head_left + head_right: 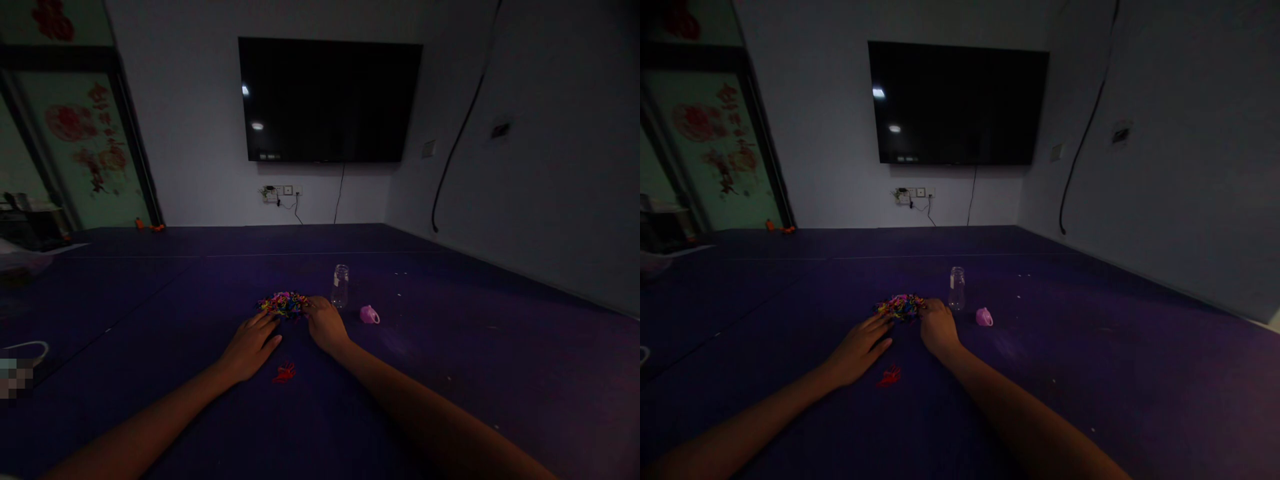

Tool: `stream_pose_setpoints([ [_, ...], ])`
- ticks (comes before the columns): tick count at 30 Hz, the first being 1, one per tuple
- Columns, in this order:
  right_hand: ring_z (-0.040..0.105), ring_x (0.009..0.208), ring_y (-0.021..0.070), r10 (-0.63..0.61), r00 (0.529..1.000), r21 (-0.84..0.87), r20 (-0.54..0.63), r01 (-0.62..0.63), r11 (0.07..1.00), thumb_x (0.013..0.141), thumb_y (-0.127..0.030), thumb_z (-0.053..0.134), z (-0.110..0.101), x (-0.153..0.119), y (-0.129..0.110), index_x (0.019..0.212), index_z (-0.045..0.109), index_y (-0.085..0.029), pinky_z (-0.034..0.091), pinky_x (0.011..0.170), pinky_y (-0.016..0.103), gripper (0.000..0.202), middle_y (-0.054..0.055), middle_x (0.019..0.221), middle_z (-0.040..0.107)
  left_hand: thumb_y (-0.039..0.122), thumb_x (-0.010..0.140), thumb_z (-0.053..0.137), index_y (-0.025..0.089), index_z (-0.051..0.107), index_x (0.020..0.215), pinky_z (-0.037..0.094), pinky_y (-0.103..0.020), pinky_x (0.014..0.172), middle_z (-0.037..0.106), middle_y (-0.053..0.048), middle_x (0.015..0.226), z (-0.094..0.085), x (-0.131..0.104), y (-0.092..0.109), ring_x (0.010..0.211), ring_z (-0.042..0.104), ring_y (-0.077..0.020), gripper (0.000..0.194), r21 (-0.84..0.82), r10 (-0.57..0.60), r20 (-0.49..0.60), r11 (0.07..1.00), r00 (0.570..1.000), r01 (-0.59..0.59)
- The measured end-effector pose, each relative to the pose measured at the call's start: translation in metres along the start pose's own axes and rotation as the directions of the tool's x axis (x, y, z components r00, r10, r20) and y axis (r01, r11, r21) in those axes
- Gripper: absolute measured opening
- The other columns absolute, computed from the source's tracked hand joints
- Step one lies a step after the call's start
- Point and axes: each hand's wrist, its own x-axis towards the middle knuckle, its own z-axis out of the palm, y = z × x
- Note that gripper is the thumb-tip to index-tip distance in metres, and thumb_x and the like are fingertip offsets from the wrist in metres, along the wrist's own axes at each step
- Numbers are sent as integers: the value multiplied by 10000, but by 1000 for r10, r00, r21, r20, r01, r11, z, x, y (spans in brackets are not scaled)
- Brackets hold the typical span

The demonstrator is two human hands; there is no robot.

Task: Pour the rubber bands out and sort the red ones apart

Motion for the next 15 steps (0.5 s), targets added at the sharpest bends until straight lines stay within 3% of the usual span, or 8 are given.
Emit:
stream_pose_setpoints([
  [3,493,1147,207,-39,998,54,-39,41,998,796,-47,435,-1,0,-1,1061,675,-197,366,991,339,388,78,1189,612,403,933,389,165,559,1220,384,-479,1007,529,-122,1328,2,-1,-2,1274,417,-274,410,7,24,-50,1000,998,-24],
  [8,486,1167,201,-300,954,70,-3,300,951,751,-29,458,-1,-2,-6,1058,683,-204,341,1019,369,419,62,1196,611,375,938,389,186,539,1253,362,-449,1040,499,-91,1366,2,-1,-1,1296,395,-245,396,-19,38,-11,999,999,-38],
  [15,416,1252,246,-306,947,13,94,306,952,761,-65,474,3,-2,-3,1136,644,-183,336,1023,415,428,92,1267,566,416,941,364,174,559,1236,349,-445,1057,487,-96,1377,0,0,2,1313,373,-249,428,-28,-14,36,999,999,15],
])
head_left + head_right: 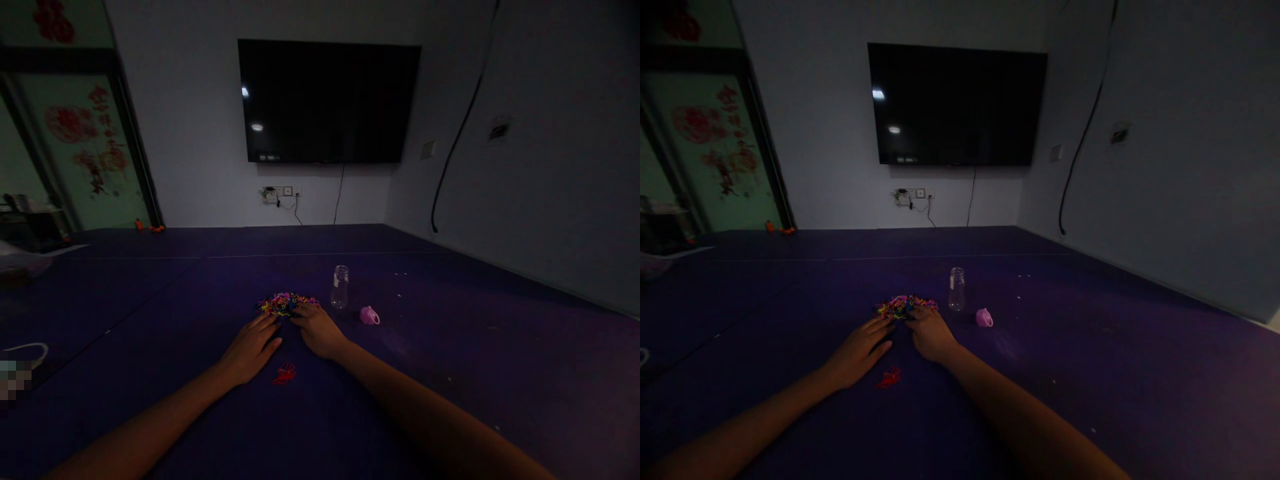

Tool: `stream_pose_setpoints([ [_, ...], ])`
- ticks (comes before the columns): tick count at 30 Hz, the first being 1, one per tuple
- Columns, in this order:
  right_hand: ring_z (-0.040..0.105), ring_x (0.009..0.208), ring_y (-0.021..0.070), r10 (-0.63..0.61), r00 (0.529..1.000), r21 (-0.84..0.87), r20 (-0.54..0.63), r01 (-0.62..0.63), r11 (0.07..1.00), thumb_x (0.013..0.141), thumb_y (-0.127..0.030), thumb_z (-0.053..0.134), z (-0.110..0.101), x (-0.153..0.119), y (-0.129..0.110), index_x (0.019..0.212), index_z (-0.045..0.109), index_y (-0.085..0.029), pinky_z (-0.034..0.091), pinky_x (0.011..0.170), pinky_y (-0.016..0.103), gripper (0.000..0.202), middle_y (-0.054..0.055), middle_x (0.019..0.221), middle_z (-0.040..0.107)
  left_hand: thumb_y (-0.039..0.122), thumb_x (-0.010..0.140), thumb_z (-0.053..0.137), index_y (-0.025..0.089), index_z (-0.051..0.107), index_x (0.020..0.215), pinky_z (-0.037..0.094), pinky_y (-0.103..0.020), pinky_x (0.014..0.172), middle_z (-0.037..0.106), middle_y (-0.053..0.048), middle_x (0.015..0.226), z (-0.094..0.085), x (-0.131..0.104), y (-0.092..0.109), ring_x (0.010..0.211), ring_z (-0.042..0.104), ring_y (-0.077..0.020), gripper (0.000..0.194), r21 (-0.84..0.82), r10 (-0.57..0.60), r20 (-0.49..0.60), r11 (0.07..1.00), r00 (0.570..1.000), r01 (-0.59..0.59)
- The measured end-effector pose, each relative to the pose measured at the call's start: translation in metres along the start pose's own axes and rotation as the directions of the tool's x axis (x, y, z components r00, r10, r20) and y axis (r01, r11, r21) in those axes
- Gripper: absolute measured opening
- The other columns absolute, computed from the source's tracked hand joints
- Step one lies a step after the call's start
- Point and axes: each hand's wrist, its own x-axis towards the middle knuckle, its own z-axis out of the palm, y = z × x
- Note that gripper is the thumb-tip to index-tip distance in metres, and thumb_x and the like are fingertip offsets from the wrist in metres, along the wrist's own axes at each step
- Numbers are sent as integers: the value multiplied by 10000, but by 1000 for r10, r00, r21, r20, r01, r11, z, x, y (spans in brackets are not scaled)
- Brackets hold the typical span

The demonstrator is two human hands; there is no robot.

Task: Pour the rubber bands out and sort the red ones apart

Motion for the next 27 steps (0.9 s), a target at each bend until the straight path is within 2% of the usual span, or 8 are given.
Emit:
stream_pose_setpoints([
  [4,448,1224,229,-21,1000,7,11,21,1000,760,-44,458,-1,2,1,1124,641,-161,348,1019,390,424,98,1237,586,410,945,361,163,571,1221,345,-441,1063,487,-102,1377,-1,-1,1,1309,382,-249,426,4,-15,11,1000,1000,15],
  [7,465,1209,213,-2,1000,33,-23,2,999,761,-29,442,-2,3,0,1170,608,-121,354,1018,351,451,115,1266,564,396,951,353,152,574,1211,346,-432,1065,499,-106,1365,-3,-1,3,1300,394,-243,420,10,-6,16,1000,1000,5],
  [9,464,1214,208,56,996,47,-68,-53,998,768,-26,427,-3,3,1,1210,579,-113,352,1023,341,475,115,1289,549,385,955,350,152,576,1205,348,-422,1065,510,-103,1354,-3,0,3,1294,403,-236,411,12,10,16,1000,1000,-11],
  [12,478,1201,208,210,969,64,-131,-203,977,791,-36,406,-3,2,4,1218,576,-126,362,1014,337,468,107,1289,554,389,957,348,164,571,1212,344,-426,1066,512,-94,1354,-3,-1,3,1297,398,-236,406,12,30,21,999,999,-31],
  [15,492,1185,224,338,929,63,-153,-332,941,801,-52,413,-2,2,7,1198,595,-115,367,1009,340,441,124,1258,577,412,958,339,192,533,1260,342,-436,1062,497,-77,1370,-3,-1,1,1314,368,-238,421,11,65,25,998,998,-65],
  [17,505,1169,232,372,917,51,-146,-368,928,802,-59,422,-2,1,8,1170,616,-111,363,1012,345,420,133,1230,594,430,959,330,220,486,1309,341,-441,1058,475,-62,1390,-4,-1,0,1330,339,-240,438,6,102,42,995,994,-102],
  [22,529,1138,206,339,929,70,-147,-332,940,793,-42,419,-3,2,6,1086,666,-146,373,995,308,397,106,1180,629,471,954,311,236,417,1367,304,-462,1074,434,-53,1424,-5,2,-1,1363,271,-254,487,-9,100,121,995,988,-100],
  [27,562,1082,190,289,946,85,-145,-279,956,783,-30,419,-5,3,3,1017,693,-159,382,978,288,383,90,1122,660,488,945,310,209,442,1350,293,-474,1076,438,-79,1417,-5,2,1,1354,283,-266,509,19,48,111,999,993,-51],
])
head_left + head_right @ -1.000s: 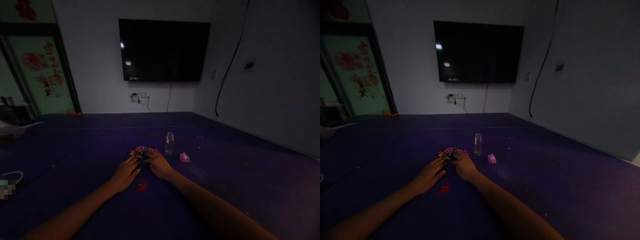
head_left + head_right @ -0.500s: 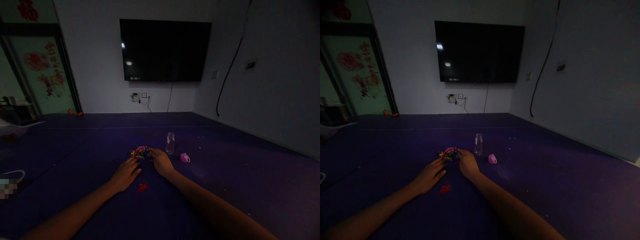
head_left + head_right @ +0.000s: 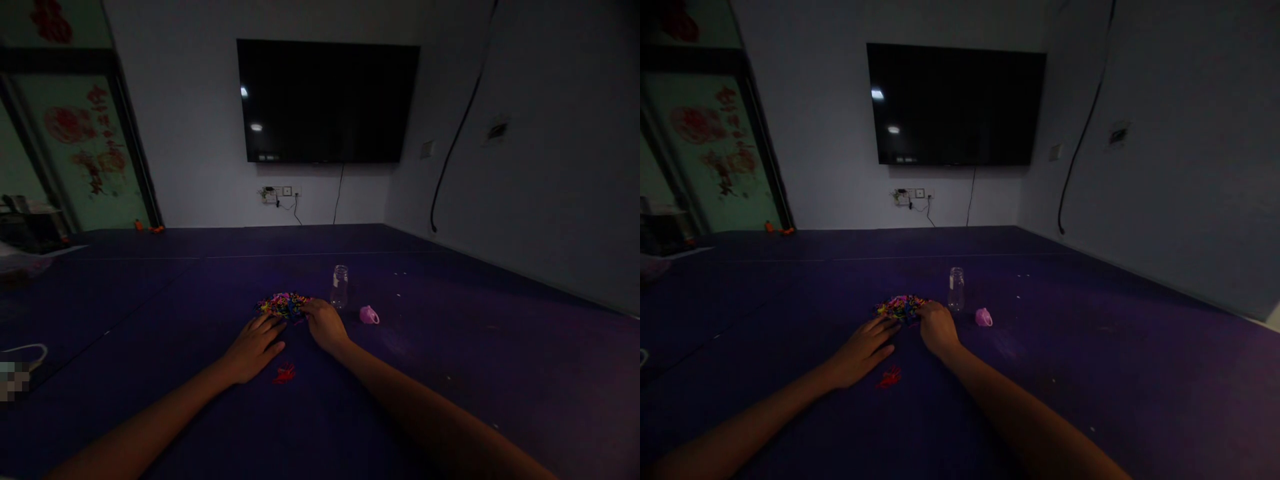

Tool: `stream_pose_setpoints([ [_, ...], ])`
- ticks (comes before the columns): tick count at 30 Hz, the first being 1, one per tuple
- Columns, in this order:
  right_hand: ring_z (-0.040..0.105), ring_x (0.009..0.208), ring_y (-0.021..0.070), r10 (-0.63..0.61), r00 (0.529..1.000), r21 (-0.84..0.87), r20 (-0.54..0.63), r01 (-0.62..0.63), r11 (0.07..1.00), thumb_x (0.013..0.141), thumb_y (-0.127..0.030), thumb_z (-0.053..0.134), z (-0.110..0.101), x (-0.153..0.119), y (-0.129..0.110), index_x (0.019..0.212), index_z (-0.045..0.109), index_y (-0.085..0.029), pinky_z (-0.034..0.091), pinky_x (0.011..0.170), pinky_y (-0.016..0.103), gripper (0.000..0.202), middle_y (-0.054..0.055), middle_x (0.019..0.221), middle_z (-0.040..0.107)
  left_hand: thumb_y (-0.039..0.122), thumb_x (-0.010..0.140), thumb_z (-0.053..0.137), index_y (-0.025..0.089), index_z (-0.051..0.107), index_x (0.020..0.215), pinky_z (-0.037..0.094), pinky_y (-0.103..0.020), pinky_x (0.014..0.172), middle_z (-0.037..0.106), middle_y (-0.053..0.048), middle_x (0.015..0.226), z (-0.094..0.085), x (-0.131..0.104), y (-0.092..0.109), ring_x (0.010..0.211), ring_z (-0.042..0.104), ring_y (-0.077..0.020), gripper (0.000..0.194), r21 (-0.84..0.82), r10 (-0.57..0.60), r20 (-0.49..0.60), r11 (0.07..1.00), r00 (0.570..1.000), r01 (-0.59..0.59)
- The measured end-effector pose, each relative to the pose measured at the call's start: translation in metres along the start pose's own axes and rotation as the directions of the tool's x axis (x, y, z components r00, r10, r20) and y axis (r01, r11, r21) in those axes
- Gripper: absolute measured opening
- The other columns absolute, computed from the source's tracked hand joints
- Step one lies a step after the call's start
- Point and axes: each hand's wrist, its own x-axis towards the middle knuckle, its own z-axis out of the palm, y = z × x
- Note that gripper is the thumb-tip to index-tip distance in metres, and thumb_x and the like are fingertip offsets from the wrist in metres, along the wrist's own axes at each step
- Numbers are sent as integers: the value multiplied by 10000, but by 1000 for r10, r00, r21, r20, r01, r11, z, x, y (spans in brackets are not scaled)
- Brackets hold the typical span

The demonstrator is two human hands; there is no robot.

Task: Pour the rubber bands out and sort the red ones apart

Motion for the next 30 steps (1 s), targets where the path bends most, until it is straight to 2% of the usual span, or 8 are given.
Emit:
stream_pose_setpoints([
  [4,548,1106,192,-50,998,-17,43,51,999,778,-25,421,2,0,1,1035,685,-165,368,994,299,394,87,1112,664,492,939,320,213,474,1322,298,-495,1067,442,-92,1410,2,0,0,1342,304,-275,499,30,-43,-23,999,999,44],
  [9,508,1165,187,-203,972,-3,123,204,979,747,-19,436,3,0,1,1090,659,-160,347,1023,313,432,84,1178,633,498,929,345,225,497,1301,306,-492,1062,449,-89,1402,6,-2,-1,1333,321,-276,486,47,-68,-67,996,995,71],
  [14,493,1189,196,-306,942,17,135,307,952,757,-23,422,2,-1,-2,1146,631,-129,348,1030,344,455,110,1234,597,482,925,367,214,512,1284,317,-491,1052,444,-99,1405,8,-3,-3,1325,334,-277,471,32,-66,-100,997,993,70],
  [19,496,1186,189,-419,898,51,131,416,908,769,-38,411,1,-2,-3,1180,613,-151,372,1014,347,471,100,1247,591,481,919,371,204,513,1281,338,-486,1040,423,-105,1423,6,-3,-3,1327,333,-284,478,22,-55,-96,998,994,58],
  [23,500,1182,192,-413,902,61,122,409,911,740,-21,411,1,-2,-2,1169,621,-132,381,1004,342,490,111,1243,592,483,919,368,194,501,1294,341,-477,1043,435,-107,1414,7,-2,-3,1323,342,-283,492,37,-56,-102,998,993,60],
  [30,533,1133,182,-324,939,51,113,320,946,728,-19,408,-1,-2,-6,1104,662,-181,378,997,342,482,69,1186,631,498,909,380,163,480,1305,343,-463,1043,474,-131,1376,11,-2,-7,1303,373,-287,528,55,-68,-121,996,990,75],
])
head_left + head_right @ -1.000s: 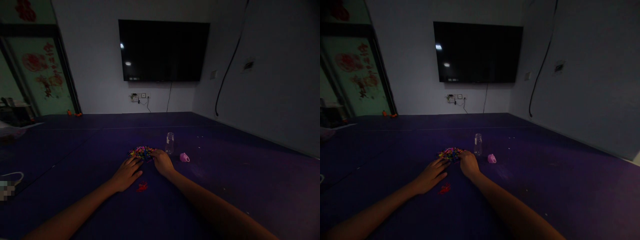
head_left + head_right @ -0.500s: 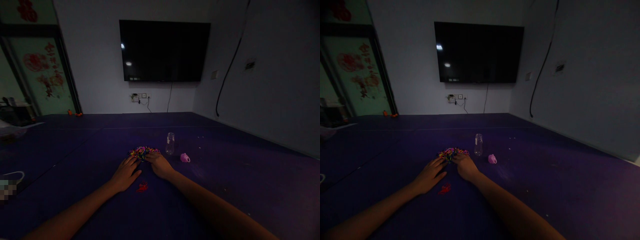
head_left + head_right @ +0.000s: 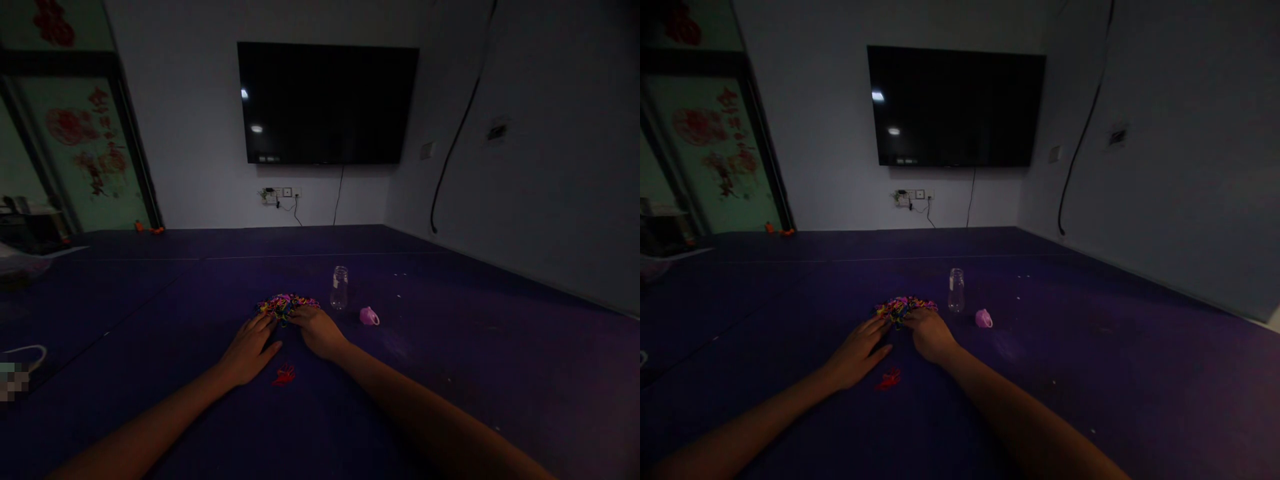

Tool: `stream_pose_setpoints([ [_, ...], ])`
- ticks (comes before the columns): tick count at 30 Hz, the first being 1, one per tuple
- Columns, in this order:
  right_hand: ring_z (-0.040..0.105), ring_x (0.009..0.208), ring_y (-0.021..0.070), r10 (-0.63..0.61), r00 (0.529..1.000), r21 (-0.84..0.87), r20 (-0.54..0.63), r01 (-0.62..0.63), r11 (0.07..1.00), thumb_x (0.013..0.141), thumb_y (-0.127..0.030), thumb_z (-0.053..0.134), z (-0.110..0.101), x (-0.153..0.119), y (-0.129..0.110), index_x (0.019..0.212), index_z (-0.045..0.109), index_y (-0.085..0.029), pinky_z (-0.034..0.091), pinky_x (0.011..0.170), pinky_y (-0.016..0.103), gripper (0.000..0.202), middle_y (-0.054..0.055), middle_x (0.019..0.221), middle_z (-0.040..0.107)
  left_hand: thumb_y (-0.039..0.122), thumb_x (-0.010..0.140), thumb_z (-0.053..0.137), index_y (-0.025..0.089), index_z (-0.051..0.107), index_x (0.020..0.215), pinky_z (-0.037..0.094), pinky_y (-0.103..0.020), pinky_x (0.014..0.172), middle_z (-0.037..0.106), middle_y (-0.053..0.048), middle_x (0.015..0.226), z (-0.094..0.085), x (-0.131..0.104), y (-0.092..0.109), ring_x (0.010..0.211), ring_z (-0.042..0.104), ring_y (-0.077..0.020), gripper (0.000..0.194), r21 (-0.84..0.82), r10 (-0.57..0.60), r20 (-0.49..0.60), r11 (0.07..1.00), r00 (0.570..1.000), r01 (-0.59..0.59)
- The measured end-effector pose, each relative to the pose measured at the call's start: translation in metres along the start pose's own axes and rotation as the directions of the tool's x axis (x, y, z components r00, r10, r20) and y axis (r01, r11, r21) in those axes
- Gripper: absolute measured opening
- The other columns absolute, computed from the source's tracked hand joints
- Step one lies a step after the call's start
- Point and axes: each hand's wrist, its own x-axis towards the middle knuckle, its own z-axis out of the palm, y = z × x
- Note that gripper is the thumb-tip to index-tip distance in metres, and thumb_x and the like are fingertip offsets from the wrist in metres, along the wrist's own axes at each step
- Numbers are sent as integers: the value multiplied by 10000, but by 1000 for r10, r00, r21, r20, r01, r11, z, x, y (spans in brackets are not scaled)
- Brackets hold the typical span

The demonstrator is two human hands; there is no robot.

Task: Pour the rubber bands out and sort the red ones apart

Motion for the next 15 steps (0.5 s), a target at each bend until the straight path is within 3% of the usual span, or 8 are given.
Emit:
stream_pose_setpoints([
  [5,547,1110,195,198,979,-56,-48,-201,978,760,-42,437,-3,-1,0,1064,680,-175,379,981,313,412,73,1145,653,473,913,373,163,465,1313,331,-482,1047,466,-132,1381,-1,-1,0,1303,371,-286,515,-3,-32,-40,1000,999,31],
  [10,584,1031,201,417,902,-69,-112,-426,902,806,-83,439,-4,-3,4,933,716,-183,407,926,289,321,74,1029,692,461,907,374,146,498,1275,335,-503,1035,506,-147,1333,-2,-1,1,1267,409,-307,500,16,-103,-68,994,992,104],
  [15,595,996,207,471,872,-67,-134,-482,873,812,-101,455,-2,-4,7,924,713,-173,420,896,294,290,86,1001,693,438,906,380,160,525,1242,352,-474,1031,502,-137,1326,-2,-1,2,1257,414,-299,460,5,-95,-153,995,984,97],
])
